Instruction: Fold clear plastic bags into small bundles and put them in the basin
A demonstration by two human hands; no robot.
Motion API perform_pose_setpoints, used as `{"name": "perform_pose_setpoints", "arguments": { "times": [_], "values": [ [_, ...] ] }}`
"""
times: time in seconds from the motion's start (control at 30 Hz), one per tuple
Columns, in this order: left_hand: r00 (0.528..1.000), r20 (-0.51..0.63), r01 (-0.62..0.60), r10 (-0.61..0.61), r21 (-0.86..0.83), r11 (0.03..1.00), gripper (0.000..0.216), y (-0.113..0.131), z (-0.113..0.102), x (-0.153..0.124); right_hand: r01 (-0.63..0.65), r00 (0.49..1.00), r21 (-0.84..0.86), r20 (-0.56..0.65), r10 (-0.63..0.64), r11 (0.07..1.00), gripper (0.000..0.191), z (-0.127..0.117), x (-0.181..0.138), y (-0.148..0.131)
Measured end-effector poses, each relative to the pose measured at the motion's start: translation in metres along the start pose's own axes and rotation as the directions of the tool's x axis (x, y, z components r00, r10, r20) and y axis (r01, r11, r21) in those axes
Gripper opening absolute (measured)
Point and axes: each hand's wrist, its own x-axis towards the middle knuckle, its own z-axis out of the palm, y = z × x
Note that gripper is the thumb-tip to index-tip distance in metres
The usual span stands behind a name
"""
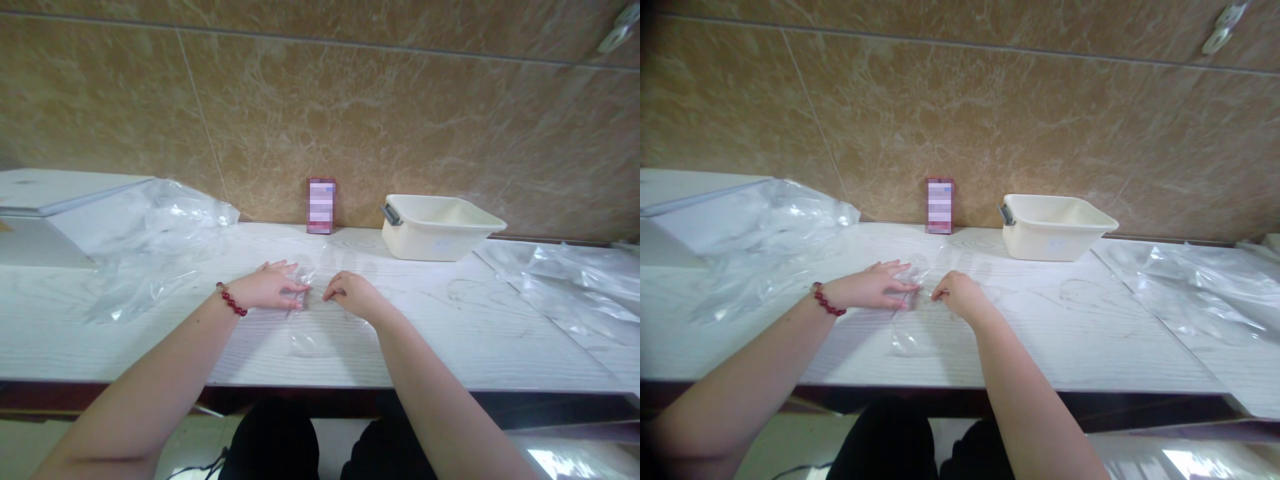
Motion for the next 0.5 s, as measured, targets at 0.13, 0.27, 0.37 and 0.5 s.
{"name": "perform_pose_setpoints", "arguments": {
  "times": [0.13,0.27,0.37,0.5],
  "values": [
    [0.994,0.047,0.101,-0.1,-0.003,0.995,0.058,0.006,-0.0014,-0.0017,0.005,1.0,0.002,-0.009,-0.005,1.0,0.03,-0.0003,-0.0003,0.0003],
    [0.982,0.113,0.153,-0.15,-0.014,0.988,0.06,0.0091,-0.0005,-0.0031,0.004,1.0,-0.006,-0.026,-0.004,1.0,0.028,0.0002,-0.0015,-0.0006],
    [0.976,0.142,0.174,-0.168,-0.032,0.984,0.063,0.008,0.0025,-0.003,-0.06,0.994,-0.003,-0.091,0.06,0.998,0.037,0.0014,-0.0028,-0.0024],
    [0.976,0.144,0.169,-0.161,-0.049,0.984,0.065,0.0055,0.0053,-0.0023,-0.129,0.987,-0.024,-0.098,0.126,0.991,0.026,0.0014,-0.0021,-0.003]
  ]
}}
